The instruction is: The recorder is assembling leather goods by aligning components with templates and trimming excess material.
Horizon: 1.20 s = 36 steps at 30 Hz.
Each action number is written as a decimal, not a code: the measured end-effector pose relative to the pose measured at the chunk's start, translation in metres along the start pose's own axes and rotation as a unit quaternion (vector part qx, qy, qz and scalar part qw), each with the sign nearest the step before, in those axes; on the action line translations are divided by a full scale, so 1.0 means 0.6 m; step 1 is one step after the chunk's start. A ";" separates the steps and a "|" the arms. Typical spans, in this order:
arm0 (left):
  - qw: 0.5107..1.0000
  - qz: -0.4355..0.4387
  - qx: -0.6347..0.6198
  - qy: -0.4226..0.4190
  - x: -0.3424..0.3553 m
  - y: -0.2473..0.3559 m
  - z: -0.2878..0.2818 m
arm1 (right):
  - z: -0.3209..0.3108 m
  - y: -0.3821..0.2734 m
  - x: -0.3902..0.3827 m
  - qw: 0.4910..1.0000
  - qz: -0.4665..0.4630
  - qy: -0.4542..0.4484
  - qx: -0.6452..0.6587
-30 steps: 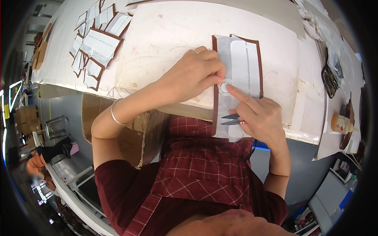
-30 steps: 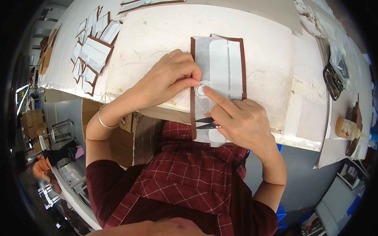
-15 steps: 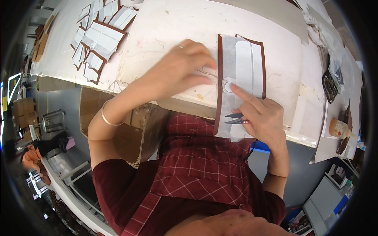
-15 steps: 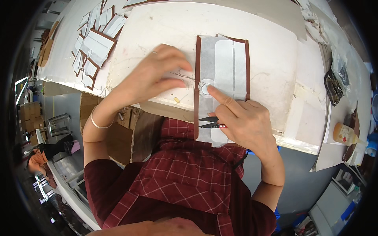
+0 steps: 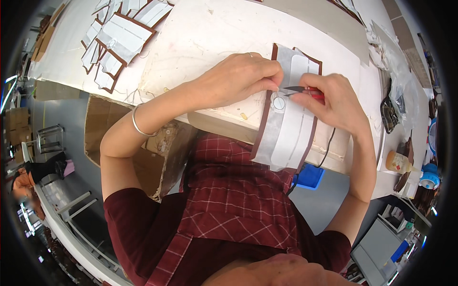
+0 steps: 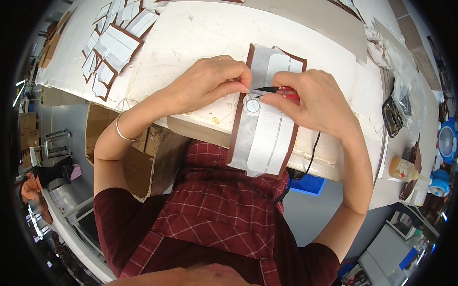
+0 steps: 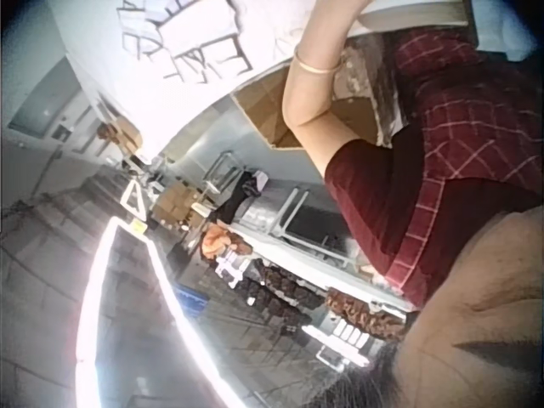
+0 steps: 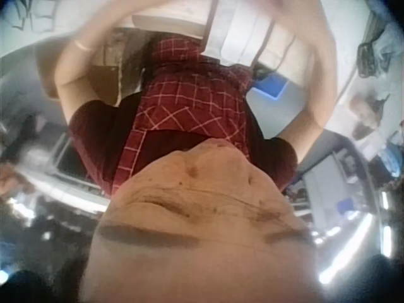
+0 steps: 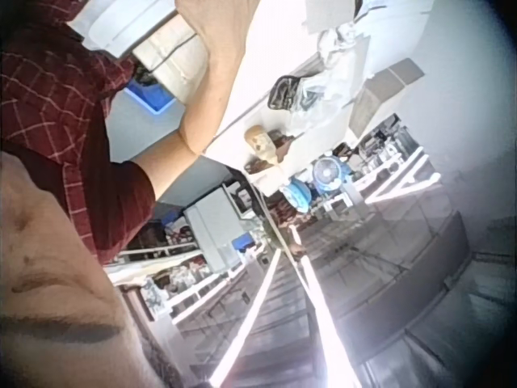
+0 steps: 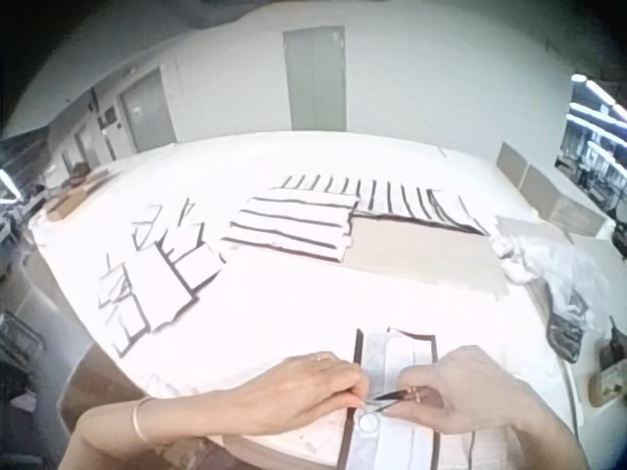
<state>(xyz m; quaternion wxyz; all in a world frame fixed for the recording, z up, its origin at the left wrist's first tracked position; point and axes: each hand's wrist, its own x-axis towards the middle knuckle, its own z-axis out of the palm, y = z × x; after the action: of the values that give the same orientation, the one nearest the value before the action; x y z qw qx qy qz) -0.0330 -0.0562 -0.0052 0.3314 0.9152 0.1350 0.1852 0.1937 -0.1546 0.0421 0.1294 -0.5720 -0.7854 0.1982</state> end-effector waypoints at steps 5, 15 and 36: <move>1.000 0.003 -0.005 0.014 0.002 -0.002 0.006 | -0.001 0.004 0.033 0.998 -0.009 -0.053 0.016; 0.999 0.016 0.011 0.029 0.006 -0.002 0.017 | 0.005 0.018 0.039 0.993 -0.014 -0.098 0.064; 0.934 -0.246 0.240 0.098 -0.151 0.073 -0.143 | 0.032 0.049 -0.208 0.949 0.185 0.165 0.192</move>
<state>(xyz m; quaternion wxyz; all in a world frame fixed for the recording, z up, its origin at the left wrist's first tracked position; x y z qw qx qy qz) -0.1455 -0.0745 0.0618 0.1220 0.8829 0.4286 0.1484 0.2492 -0.2685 0.0143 0.3255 -0.6963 -0.5803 0.2692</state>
